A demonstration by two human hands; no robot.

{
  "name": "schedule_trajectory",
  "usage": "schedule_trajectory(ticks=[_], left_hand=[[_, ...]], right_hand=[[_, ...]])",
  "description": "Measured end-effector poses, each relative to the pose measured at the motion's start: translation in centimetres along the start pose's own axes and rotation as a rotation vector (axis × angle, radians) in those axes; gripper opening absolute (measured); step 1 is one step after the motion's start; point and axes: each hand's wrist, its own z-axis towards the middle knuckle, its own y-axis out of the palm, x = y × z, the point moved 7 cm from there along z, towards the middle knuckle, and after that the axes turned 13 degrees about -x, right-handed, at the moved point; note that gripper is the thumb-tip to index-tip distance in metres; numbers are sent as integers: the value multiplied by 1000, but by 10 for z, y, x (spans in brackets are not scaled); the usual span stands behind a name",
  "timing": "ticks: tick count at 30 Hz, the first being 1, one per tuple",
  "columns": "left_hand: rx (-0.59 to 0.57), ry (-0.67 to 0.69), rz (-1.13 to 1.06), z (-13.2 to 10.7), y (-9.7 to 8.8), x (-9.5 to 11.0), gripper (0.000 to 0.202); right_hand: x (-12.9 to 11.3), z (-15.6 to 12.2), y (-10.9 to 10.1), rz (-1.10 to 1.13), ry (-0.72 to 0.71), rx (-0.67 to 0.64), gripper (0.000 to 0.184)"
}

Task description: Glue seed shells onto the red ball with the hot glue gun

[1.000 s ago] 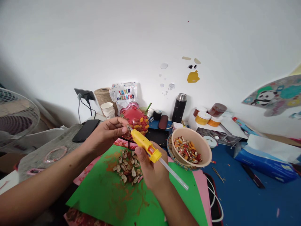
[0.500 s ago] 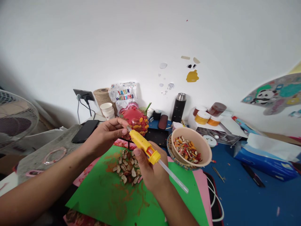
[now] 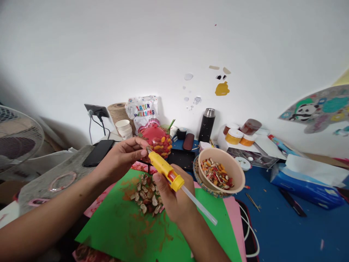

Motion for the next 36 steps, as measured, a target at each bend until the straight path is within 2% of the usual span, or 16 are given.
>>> schedule_trajectory(ticks=[6, 24, 36], left_hand=[[25, 31, 13, 0, -3, 3, 35], [15, 30, 35, -1, -1, 2, 27], [12, 20, 44, -1, 1, 2, 30]], right_hand=[[1, -1, -2, -28, -12, 5, 53], [2, -3, -3, -12, 37, -4, 54], [6, -5, -4, -31, 36, 6, 51]])
